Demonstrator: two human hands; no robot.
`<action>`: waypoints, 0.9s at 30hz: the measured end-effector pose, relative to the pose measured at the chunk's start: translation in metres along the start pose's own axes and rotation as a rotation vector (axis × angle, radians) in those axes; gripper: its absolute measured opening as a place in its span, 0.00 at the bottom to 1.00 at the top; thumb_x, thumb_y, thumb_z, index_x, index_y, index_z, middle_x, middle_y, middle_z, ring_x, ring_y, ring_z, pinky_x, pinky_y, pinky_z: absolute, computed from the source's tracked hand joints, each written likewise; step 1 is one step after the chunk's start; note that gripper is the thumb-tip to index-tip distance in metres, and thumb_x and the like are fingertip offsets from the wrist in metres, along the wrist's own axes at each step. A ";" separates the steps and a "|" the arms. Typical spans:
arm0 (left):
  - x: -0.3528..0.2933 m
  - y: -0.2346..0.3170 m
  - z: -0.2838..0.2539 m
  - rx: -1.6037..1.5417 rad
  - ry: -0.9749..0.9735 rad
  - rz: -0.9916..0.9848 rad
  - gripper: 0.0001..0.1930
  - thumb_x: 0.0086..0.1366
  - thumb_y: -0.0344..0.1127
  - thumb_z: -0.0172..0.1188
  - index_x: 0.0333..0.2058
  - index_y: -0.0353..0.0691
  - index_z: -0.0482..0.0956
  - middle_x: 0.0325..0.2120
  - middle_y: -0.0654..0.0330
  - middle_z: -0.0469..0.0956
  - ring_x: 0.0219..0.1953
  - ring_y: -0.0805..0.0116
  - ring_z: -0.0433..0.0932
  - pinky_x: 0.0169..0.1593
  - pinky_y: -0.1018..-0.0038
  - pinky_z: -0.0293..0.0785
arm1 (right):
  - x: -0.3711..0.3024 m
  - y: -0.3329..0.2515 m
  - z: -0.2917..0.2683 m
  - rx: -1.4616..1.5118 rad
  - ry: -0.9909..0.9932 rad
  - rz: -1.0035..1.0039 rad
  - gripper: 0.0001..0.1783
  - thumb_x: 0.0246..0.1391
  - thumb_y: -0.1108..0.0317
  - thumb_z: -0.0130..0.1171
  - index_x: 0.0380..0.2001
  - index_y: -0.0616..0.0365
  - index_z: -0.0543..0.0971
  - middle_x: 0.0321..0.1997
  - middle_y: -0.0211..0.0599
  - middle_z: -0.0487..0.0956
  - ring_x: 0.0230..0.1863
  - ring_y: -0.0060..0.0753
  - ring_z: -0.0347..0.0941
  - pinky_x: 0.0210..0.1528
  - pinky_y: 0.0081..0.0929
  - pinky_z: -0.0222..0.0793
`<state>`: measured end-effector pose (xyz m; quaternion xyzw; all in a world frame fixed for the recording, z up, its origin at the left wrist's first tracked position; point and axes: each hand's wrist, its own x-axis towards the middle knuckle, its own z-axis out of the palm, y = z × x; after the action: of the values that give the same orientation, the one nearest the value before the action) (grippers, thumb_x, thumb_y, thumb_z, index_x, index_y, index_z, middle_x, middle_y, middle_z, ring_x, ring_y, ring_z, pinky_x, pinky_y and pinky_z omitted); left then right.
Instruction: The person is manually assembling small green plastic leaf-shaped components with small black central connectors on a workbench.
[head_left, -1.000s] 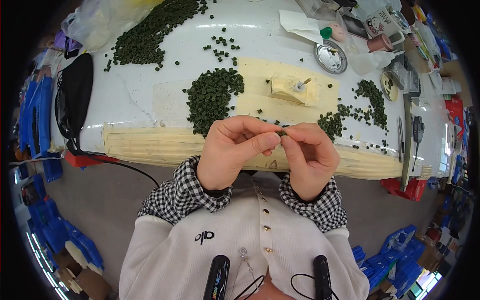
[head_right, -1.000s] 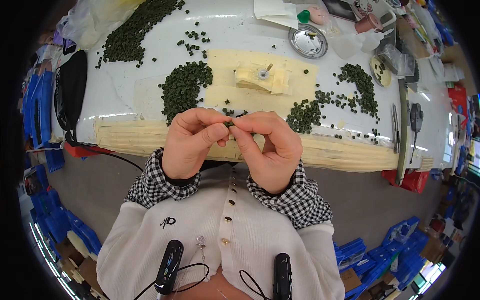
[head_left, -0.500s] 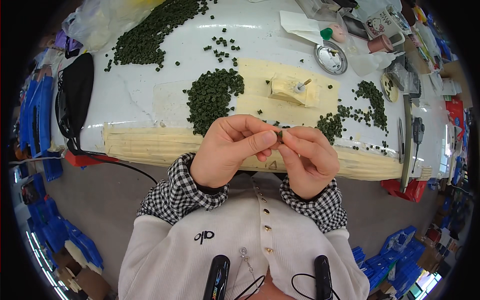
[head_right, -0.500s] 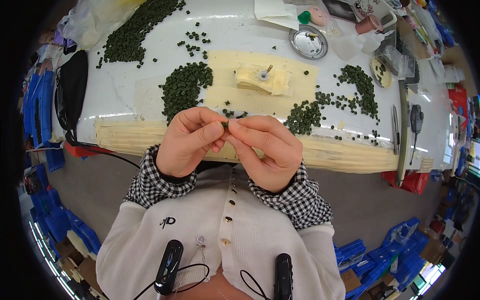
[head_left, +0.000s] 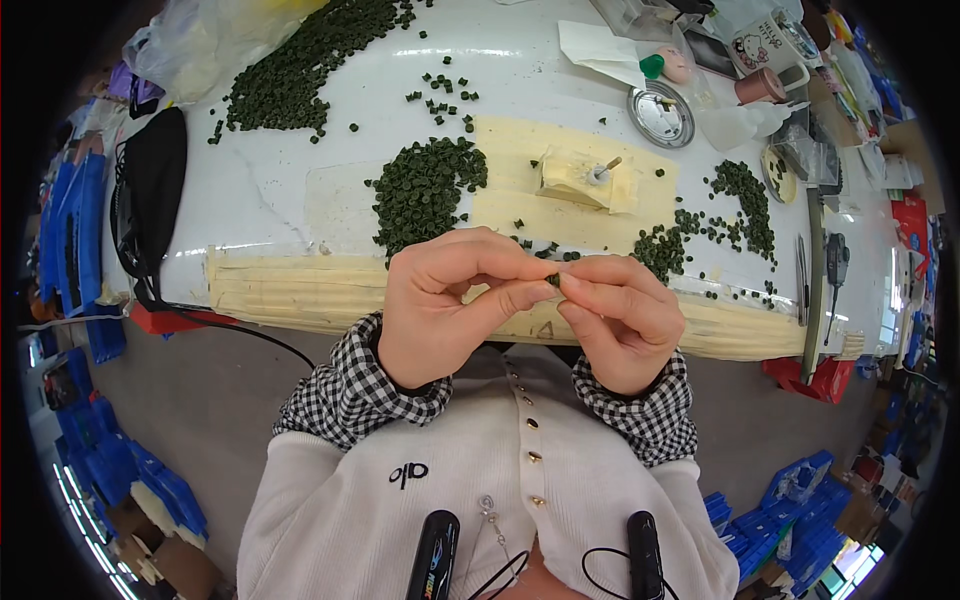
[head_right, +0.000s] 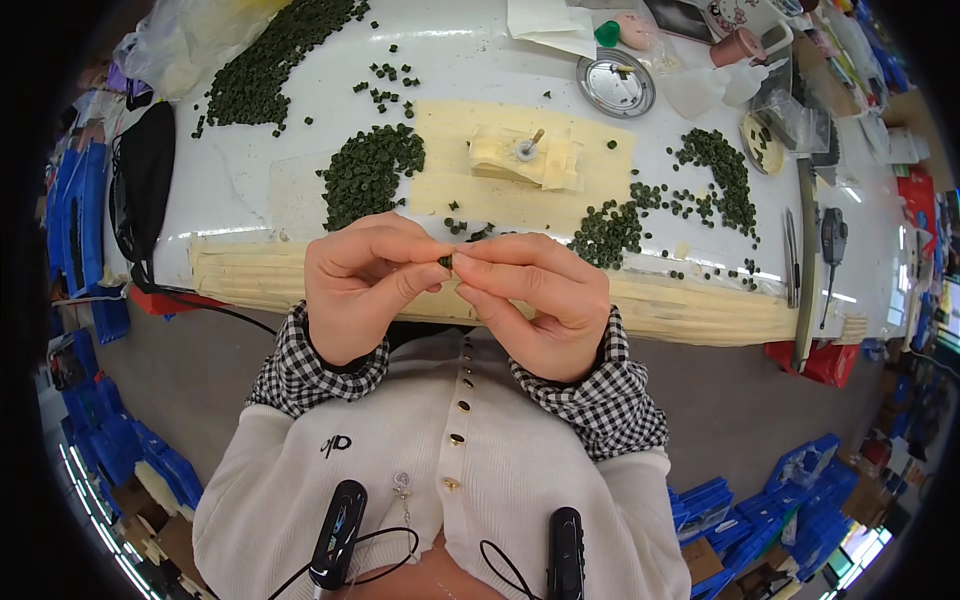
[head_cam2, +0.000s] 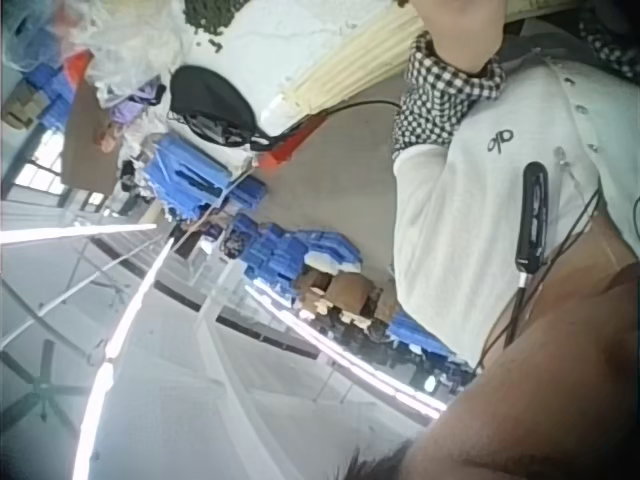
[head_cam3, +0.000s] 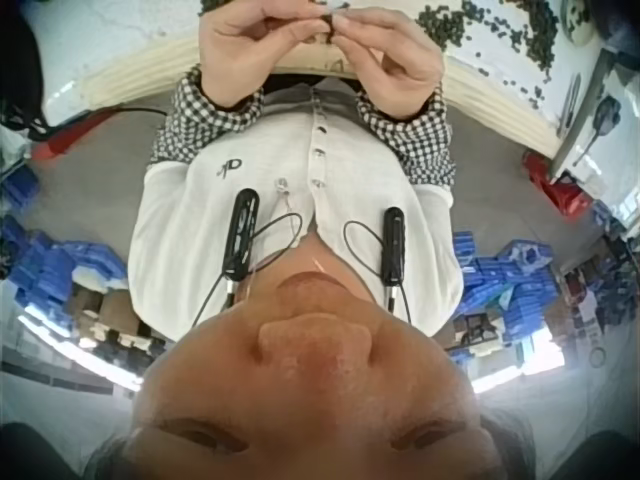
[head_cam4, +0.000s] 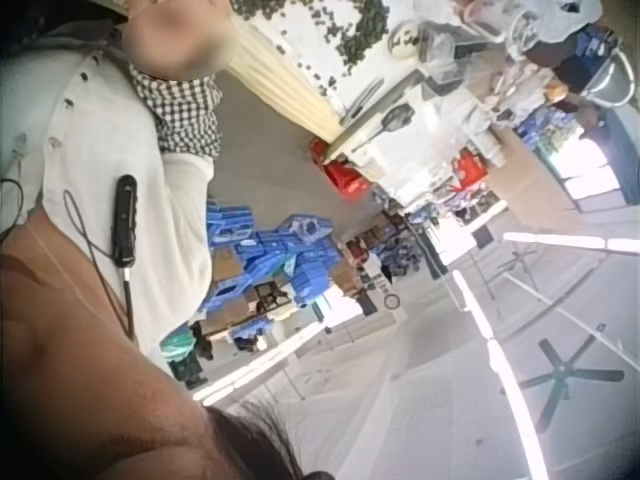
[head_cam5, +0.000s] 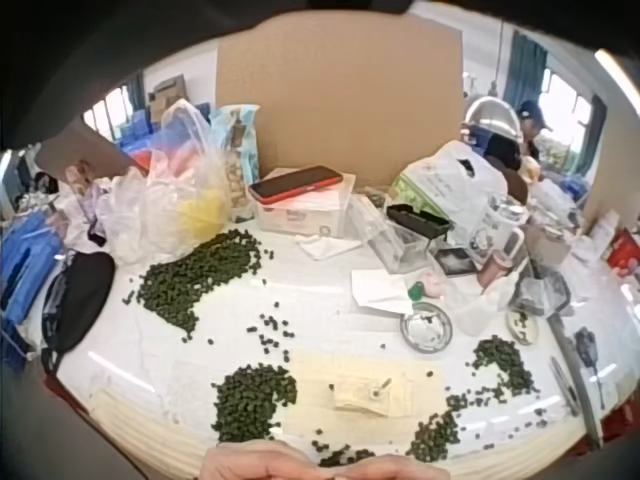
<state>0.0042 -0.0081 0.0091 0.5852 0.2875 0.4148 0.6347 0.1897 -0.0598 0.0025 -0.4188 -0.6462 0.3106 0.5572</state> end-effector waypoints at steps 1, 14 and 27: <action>0.000 0.000 0.000 0.045 0.001 0.036 0.10 0.56 0.20 0.64 0.38 0.32 0.82 0.30 0.57 0.80 0.32 0.74 0.78 0.38 0.79 0.74 | 0.000 0.001 0.000 0.034 0.017 0.021 0.14 0.46 0.84 0.64 0.39 0.62 0.82 0.39 0.42 0.80 0.38 0.30 0.77 0.40 0.21 0.73; -0.001 -0.008 0.002 -0.203 0.007 -0.077 0.10 0.57 0.18 0.62 0.39 0.29 0.81 0.36 0.53 0.81 0.39 0.71 0.80 0.45 0.76 0.77 | 0.001 0.002 0.007 -0.012 0.112 0.075 0.10 0.47 0.83 0.64 0.34 0.64 0.80 0.37 0.42 0.79 0.37 0.31 0.76 0.40 0.22 0.72; -0.002 -0.010 0.006 -0.210 0.044 -0.037 0.09 0.58 0.17 0.61 0.38 0.29 0.81 0.36 0.53 0.80 0.37 0.71 0.80 0.43 0.77 0.77 | 0.005 -0.002 0.007 -0.170 0.125 -0.006 0.10 0.45 0.83 0.65 0.33 0.63 0.80 0.35 0.41 0.79 0.36 0.34 0.77 0.37 0.23 0.73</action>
<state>0.0108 -0.0124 0.0002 0.5007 0.2669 0.4438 0.6936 0.1820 -0.0562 0.0051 -0.4812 -0.6356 0.2262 0.5597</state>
